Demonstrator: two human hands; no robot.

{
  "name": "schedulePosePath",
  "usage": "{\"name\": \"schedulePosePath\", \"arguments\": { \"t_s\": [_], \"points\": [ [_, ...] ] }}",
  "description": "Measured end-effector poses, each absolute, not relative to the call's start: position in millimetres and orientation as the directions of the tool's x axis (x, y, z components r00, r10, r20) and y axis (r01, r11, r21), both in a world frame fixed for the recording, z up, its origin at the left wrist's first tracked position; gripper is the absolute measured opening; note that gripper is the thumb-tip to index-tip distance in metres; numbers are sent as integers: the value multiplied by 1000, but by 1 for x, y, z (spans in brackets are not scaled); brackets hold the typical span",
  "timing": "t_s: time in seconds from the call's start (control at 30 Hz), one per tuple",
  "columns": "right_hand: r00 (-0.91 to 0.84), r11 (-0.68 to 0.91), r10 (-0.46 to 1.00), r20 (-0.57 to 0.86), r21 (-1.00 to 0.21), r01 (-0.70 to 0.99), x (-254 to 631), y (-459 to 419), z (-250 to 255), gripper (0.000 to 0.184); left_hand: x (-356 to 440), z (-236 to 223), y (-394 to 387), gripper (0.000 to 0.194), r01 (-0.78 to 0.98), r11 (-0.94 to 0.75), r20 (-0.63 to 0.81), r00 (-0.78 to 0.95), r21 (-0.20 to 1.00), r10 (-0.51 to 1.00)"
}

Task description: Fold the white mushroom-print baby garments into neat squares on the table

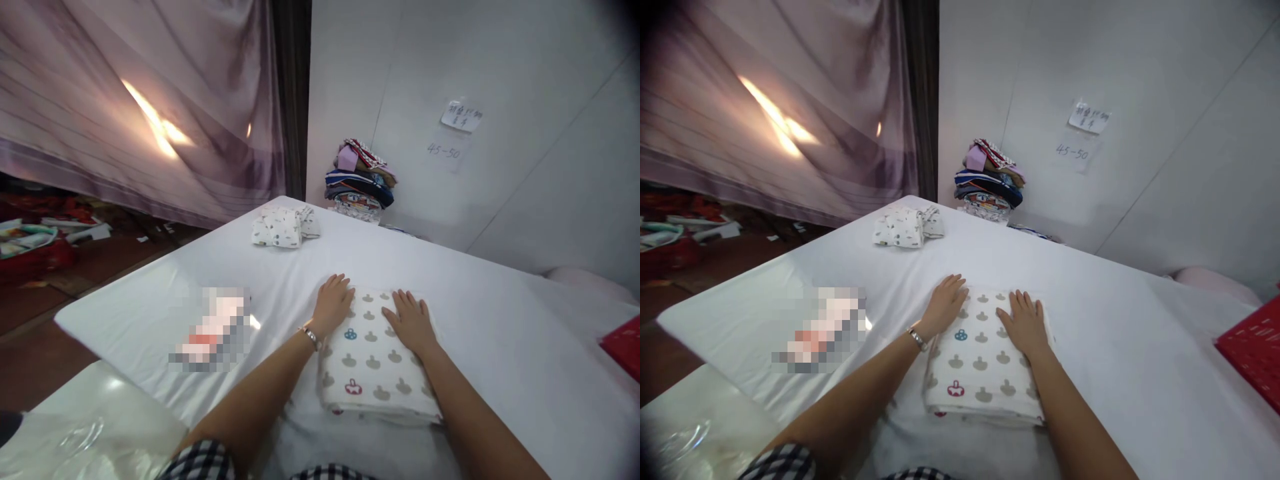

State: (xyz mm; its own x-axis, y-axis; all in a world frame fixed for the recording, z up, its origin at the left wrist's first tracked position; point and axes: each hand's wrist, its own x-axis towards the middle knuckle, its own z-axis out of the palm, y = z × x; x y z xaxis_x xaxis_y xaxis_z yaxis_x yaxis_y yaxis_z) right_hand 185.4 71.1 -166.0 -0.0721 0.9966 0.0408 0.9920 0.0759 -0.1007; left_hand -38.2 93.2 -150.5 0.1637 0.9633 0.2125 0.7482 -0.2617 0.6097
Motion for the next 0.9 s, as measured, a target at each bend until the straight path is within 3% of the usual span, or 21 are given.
{"name": "schedulePosePath", "arguments": {
  "t_s": [0.2,0.43,0.63,0.73,0.8,0.9],
  "points": [
    [-78,88,992,104,-99,991,187,70,-171,63,-46,-152,138,34,654,-180,13,251,734,968],
    [-120,132,985,128,-93,987,188,68,-169,58,-48,-161,150,27,601,-163,16,242,783,970],
    [-128,140,984,120,-94,986,187,66,-164,57,-49,-169,142,23,624,-206,114,185,754,976],
    [-120,130,988,102,-97,987,186,67,-163,57,-50,-163,141,24,656,-204,98,195,727,976],
    [-111,120,990,87,-97,988,185,67,-162,57,-47,-154,136,27,705,-206,95,194,679,976],
    [-112,119,991,71,-107,987,185,68,-160,58,-37,-142,120,38,771,-316,230,223,554,947]
  ]
}}
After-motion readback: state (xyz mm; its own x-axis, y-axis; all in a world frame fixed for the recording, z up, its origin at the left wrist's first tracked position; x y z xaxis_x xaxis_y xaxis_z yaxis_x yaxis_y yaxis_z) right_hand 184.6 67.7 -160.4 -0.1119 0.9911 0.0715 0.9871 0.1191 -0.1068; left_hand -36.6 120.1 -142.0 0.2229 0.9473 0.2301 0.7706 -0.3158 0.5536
